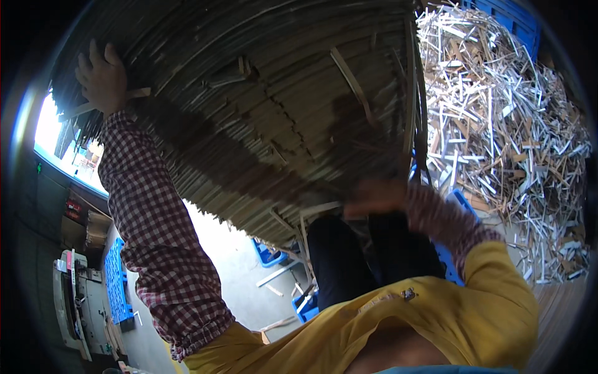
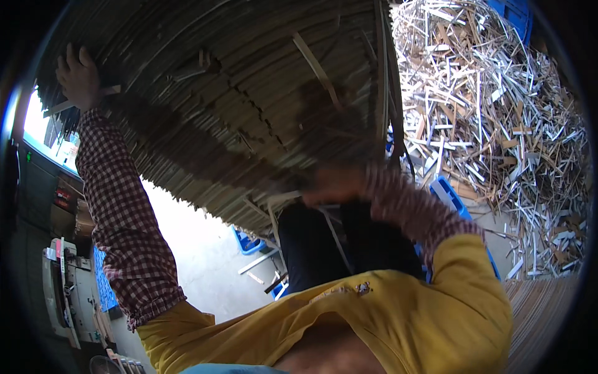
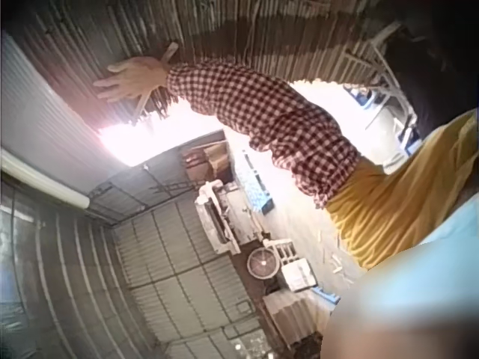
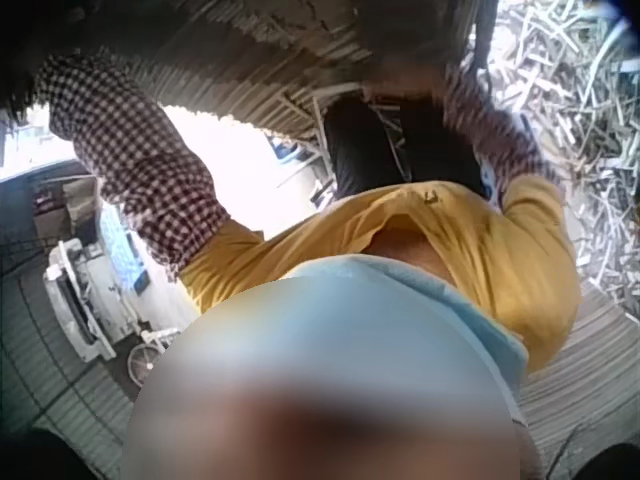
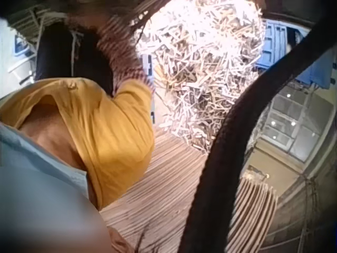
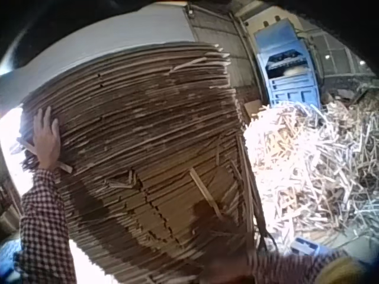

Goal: Trimming the edges of a stack of cardboard sheets using a cutter tool.

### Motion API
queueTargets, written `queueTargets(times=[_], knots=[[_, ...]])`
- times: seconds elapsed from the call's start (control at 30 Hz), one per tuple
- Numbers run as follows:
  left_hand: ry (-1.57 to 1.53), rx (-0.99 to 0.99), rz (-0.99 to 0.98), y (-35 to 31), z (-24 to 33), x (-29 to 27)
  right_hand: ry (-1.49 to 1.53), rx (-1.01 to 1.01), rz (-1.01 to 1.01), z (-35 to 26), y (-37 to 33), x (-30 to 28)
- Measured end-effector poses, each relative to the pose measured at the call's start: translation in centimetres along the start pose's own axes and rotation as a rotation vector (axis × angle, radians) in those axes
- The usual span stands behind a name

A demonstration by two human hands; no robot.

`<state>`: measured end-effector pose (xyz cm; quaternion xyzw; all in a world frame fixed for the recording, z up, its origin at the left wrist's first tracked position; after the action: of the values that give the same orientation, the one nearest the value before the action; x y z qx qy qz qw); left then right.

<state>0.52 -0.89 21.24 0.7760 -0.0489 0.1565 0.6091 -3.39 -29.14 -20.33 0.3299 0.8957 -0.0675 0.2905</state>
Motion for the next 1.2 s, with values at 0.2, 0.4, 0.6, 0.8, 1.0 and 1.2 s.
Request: queueTargets(times=[0.2,0.4,0.6,0.8,1.0,1.2], knots=[[0.017,-0.039,-0.056,-0.8,-0.3,0.6,0.035,-0.061,0.454,-6.7,10.6,-16.0],[0.004,-0.061,-0.083,-0.7,-0.2,0.6,0.113,0.024,0.504,-9.0,14.2,-17.0],[-0.005,-0.059,-0.067,-0.9,-0.1,0.4,0.204,-0.083,0.544,-7.2,8.8,-6.8],[-0.027,-0.023,0.001,-0.6,-0.3,0.3,-0.075,-0.204,0.020,-1.3,1.3,-0.9],[-0.027,-0.096,-0.046,-0.6,0.1,0.8,0.015,-0.232,0.486,-6.4,10.7,-15.8],[-0.028,-0.103,-0.065,-1.3,-0.7,0.8,0.042,0.188,0.387,-5.7,11.4,-9.5]])
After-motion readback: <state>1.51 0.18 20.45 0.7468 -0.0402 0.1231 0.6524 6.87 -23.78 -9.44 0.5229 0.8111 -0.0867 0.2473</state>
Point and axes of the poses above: each hand's wrist, its own y-axis towards the middle knuckle, its own x-axis out of the palm, z = x × y, the point moved 9 cm from there along y, towards the middle knuckle, and after that the axes turned 12 degrees about z, right-handed, at the moved point
